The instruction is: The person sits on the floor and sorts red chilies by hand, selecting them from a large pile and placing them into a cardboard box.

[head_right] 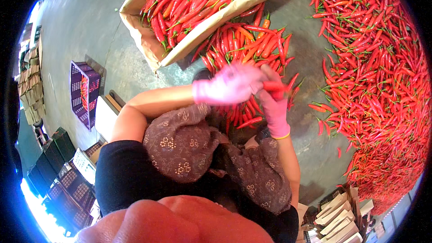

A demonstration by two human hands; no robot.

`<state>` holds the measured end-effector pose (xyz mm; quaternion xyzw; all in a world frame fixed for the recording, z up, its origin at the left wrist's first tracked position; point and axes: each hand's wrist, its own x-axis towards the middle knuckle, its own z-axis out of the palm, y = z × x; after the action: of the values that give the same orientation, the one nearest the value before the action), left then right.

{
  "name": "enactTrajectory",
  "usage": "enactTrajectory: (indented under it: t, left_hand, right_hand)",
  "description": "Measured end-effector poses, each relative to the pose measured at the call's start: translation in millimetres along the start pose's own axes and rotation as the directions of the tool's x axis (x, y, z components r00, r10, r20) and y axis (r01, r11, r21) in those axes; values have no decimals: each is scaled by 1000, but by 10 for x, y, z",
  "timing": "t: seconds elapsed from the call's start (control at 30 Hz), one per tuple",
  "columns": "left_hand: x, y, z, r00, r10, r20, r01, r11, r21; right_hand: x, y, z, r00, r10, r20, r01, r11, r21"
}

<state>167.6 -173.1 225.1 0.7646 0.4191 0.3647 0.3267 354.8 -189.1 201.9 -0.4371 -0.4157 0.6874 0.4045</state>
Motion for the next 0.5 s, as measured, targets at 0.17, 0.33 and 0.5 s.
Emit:
enactTrajectory:
  t: [0.17,0.33,0.5]
  left_hand:
    - [-13,-137,-249,984,152,93,-152,988,-1]
    - [-60,-1035,-1561,889,-86,-450,372,707,601]
    - [-437,-2124,-2166,751,-617,-235,497,293,817]
  right_hand:
    - [-139,-198,-160,972,-231,-38,192,879,-436]
    - [-1107,369,-1640,891,72,-449,-154,977,-149]
    - [-2968,1855,-3219,703,425,-570,-711,429,-557]
